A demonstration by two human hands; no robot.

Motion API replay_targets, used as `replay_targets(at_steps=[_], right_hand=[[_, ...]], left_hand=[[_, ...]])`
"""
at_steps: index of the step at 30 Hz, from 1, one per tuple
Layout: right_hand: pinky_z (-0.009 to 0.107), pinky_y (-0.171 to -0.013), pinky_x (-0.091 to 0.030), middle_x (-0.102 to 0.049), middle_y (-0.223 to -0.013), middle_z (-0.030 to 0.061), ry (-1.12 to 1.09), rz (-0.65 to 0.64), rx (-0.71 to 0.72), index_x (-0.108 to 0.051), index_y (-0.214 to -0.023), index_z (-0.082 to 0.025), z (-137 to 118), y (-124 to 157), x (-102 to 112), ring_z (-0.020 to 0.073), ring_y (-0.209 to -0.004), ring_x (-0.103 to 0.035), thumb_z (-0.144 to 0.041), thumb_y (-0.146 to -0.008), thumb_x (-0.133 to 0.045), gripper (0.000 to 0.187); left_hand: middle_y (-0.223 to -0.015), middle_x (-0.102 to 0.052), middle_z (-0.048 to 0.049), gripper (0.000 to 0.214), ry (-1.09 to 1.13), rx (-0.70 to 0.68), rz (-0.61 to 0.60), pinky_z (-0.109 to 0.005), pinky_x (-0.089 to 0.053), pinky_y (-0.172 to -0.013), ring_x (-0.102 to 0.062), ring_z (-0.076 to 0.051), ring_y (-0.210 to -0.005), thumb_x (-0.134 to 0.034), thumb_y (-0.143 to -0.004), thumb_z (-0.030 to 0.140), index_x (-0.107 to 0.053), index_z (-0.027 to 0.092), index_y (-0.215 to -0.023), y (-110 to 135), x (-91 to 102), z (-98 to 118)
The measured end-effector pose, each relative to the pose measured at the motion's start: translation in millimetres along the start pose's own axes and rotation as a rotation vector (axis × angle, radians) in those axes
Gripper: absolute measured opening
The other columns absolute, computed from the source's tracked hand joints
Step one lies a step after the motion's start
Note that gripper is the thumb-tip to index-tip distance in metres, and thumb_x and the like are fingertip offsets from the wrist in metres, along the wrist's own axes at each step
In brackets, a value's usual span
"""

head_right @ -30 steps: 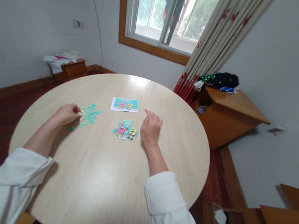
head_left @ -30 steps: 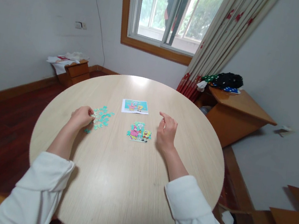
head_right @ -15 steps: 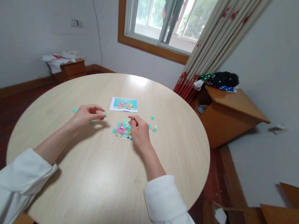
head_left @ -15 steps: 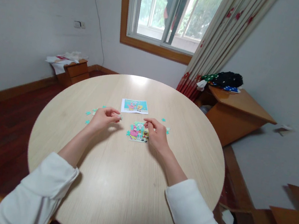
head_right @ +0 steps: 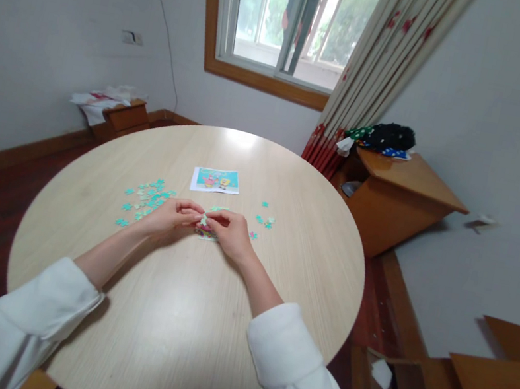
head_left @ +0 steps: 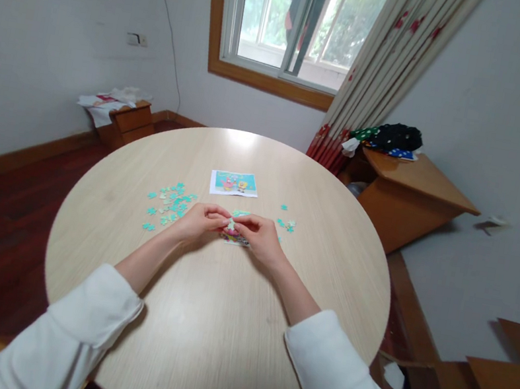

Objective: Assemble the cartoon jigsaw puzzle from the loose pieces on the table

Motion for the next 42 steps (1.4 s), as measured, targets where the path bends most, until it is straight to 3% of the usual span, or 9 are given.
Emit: replay_targets(at_steps=[5,13,19,24,26,31,35,42], right_hand=[[0.031,-0.068,-0.051,-0.070,-0.073,0.0049,-0.081,0.104,-0.042,-0.070,-0.073,-0.015,0.0,-3.2,6.7,0.0161,-0.067,-0.064,-0.036,-0.058,-0.075,0.026],[0.028,-0.062,-0.048,-0.064,-0.062,0.0010,-0.071,0.113,-0.076,-0.064,-0.063,-0.015,-4.9,-1.5,7.8,0.0125,-0.059,-0.058,-0.037,-0.052,-0.079,0.029],[0.028,-0.060,-0.046,-0.062,-0.059,0.0003,-0.066,0.069,-0.111,-0.060,-0.059,-0.015,-5.9,-0.2,5.1,0.0122,-0.057,-0.057,-0.036,-0.049,-0.080,0.030],[0.027,-0.060,-0.046,-0.065,-0.064,0.0005,-0.125,-0.013,-0.157,-0.066,-0.078,-0.014,-6.2,0.2,3.8,0.0118,-0.059,-0.059,-0.032,-0.053,-0.076,0.031],[0.026,-0.060,-0.045,-0.065,-0.064,0.0005,-0.107,-0.046,-0.171,-0.067,-0.076,-0.014,-8.5,-0.5,8.0,0.0109,-0.058,-0.058,-0.029,-0.054,-0.075,0.029],[0.022,-0.051,-0.039,-0.060,-0.052,-0.0007,-0.015,-0.065,-0.253,-0.065,-0.064,-0.012,-12.5,-0.1,37.1,0.0082,-0.049,-0.052,-0.027,-0.056,-0.074,0.019],[0.019,-0.043,-0.033,-0.061,-0.051,0.0018,0.027,-0.105,-0.366,-0.064,-0.065,-0.011,-6.8,6.1,59.0,0.0087,-0.046,-0.053,-0.027,-0.056,-0.075,0.021],[0.019,-0.044,-0.042,-0.058,-0.044,-0.0006,0.000,-0.097,-0.465,-0.062,-0.059,-0.012,9.5,12.2,60.2,0.0068,-0.042,-0.051,-0.019,-0.054,-0.075,0.015]], left_hand=[[-0.075,-0.072,-0.0101,0.040,0.011,0.036,-0.074,-0.037,-0.052,-0.075,-0.067,-0.018,-0.068,-0.084,-0.055,0.032,-0.064,0.010,-0.081,-1.1,-0.2,-5.3],[-0.068,-0.070,-0.0061,0.039,0.032,0.037,-0.026,-0.035,-0.052,-0.073,-0.067,-0.017,-0.066,-0.085,-0.053,0.030,-0.063,0.012,-0.079,0.4,-0.9,-4.8],[-0.067,-0.069,-0.0054,0.035,-0.001,0.036,-0.021,-0.031,-0.050,-0.067,-0.064,-0.014,-0.061,-0.084,-0.052,0.029,-0.063,0.012,-0.075,1.4,-1.9,-3.2],[-0.061,-0.067,-0.0037,0.031,-0.063,0.021,-0.028,-0.029,-0.048,-0.064,-0.059,-0.012,-0.056,-0.083,-0.052,0.031,-0.064,0.012,-0.068,1.5,-3.7,-3.5],[-0.062,-0.067,-0.0041,0.030,-0.097,0.009,-0.023,-0.029,-0.047,-0.064,-0.059,-0.012,-0.057,-0.082,-0.052,0.032,-0.065,0.013,-0.068,1.8,-4.7,-2.0],[-0.064,-0.066,-0.0044,0.024,-0.305,-0.117,0.037,-0.028,-0.043,-0.059,-0.056,-0.013,-0.057,-0.075,-0.058,0.034,-0.065,0.014,-0.067,2.8,-5.1,7.5],[-0.059,-0.060,-0.0017,0.019,-0.565,-0.214,0.067,-0.026,-0.037,-0.055,-0.050,-0.012,-0.055,-0.069,-0.064,0.032,-0.063,0.015,-0.063,3.2,-5.0,10.1],[-0.053,-0.048,0.0044,0.020,-0.880,-0.273,0.097,-0.023,-0.029,-0.053,-0.040,-0.010,-0.053,-0.067,-0.067,0.029,-0.055,0.016,-0.059,2.9,-5.0,3.7]])
Point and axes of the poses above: each hand's wrist, its own y-axis away from the middle knuckle, its own x-axis out of the back of the hand, z = x × y, the point moved 4 cm from there along -y, towards the middle knuckle
